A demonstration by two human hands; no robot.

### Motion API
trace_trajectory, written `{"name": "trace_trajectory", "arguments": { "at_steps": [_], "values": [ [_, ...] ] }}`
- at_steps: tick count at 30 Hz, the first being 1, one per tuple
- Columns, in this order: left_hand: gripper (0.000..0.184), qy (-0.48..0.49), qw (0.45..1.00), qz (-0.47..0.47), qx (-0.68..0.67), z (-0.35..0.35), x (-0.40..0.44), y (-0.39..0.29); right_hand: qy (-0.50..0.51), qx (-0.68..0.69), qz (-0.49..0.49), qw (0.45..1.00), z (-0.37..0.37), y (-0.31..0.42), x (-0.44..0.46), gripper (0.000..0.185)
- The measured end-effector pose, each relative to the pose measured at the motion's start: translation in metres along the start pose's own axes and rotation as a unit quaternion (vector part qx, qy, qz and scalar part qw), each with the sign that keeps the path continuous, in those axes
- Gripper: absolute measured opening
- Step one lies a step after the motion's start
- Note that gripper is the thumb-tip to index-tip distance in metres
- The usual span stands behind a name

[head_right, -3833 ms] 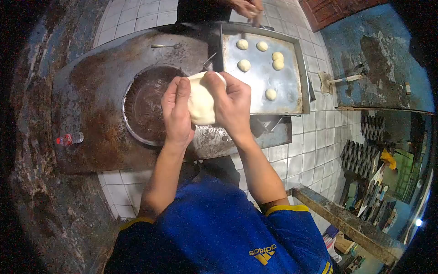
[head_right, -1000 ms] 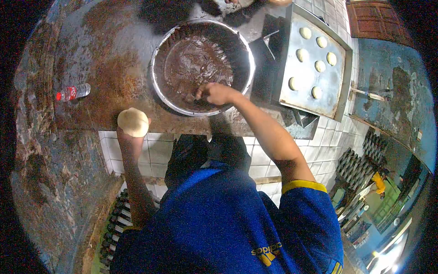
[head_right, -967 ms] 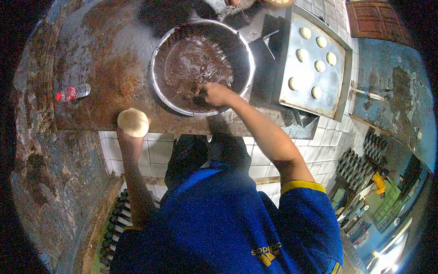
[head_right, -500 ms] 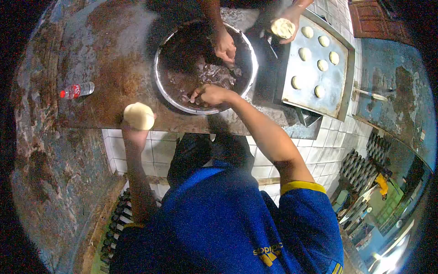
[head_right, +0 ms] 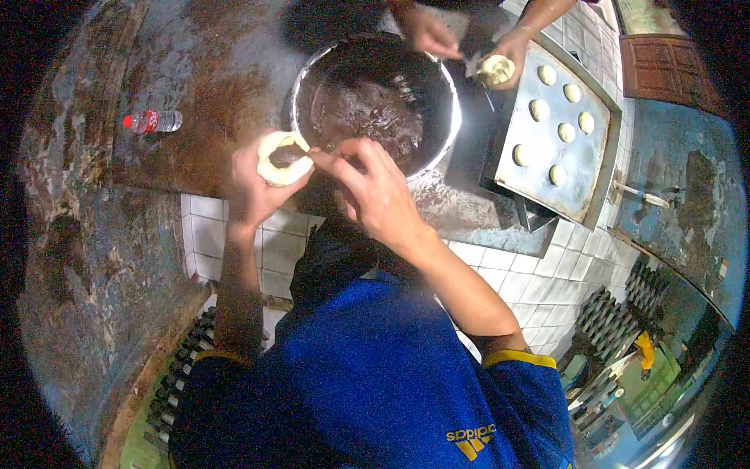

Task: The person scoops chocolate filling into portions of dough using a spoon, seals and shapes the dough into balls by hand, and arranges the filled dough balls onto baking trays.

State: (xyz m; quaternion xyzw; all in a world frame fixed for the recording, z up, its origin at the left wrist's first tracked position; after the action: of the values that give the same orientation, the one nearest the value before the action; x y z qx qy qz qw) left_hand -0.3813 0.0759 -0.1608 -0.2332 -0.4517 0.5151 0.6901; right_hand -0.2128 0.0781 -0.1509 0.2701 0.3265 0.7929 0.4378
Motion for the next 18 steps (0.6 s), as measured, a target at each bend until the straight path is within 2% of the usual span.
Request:
{"name": "trace_trajectory", "arguments": {
  "at_steps": [2, 5, 9, 12, 14, 16, 17, 18],
  "values": [
    [0.047, 0.060, 0.994, 0.074, -0.058, -0.013, -0.007, 0.010, 0.016, 0.038, -0.057, 0.997, 0.004, -0.008, -0.011, 0.060],
    [0.046, 0.085, 0.995, 0.025, -0.040, -0.025, -0.012, 0.006, 0.017, 0.054, -0.084, 0.995, 0.012, -0.015, -0.027, 0.050],
    [0.046, 0.152, 0.987, 0.018, -0.049, -0.050, -0.012, -0.008, 0.026, 0.054, -0.129, 0.990, 0.022, -0.026, -0.053, 0.043],
    [0.031, 0.149, 0.984, 0.028, -0.089, -0.067, -0.007, -0.019, 0.003, 0.064, -0.144, 0.988, 0.031, -0.034, -0.071, 0.044],
    [0.031, 0.131, 0.987, 0.003, -0.095, -0.075, -0.010, -0.022, -0.016, 0.069, -0.157, 0.985, 0.038, -0.038, -0.080, 0.043],
    [0.028, 0.107, 0.972, 0.090, -0.190, -0.091, -0.023, 0.000, -0.033, 0.076, -0.171, 0.982, 0.042, -0.044, -0.092, 0.043],
    [0.028, 0.113, 0.971, 0.088, -0.191, -0.099, -0.027, 0.002, -0.062, 0.110, -0.187, 0.974, 0.043, -0.055, -0.101, 0.040],
    [0.027, 0.071, 0.963, 0.129, -0.225, -0.104, -0.033, 0.011, -0.091, 0.144, -0.202, 0.964, 0.043, -0.067, -0.111, 0.038]
  ]
}}
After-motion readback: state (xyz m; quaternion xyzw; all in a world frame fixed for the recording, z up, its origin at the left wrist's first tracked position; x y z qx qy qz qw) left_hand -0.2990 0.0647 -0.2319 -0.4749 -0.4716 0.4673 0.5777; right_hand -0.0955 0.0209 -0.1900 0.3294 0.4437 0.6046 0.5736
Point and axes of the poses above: each hand's wrist, its own x-axis towards the middle knuckle, its own z-axis out of the back of the hand, y = z × x, the point moved 10 cm from there along x, towards the middle knuckle, and after that the axes turned 11 degrees about -z, right-handed, at the moved point
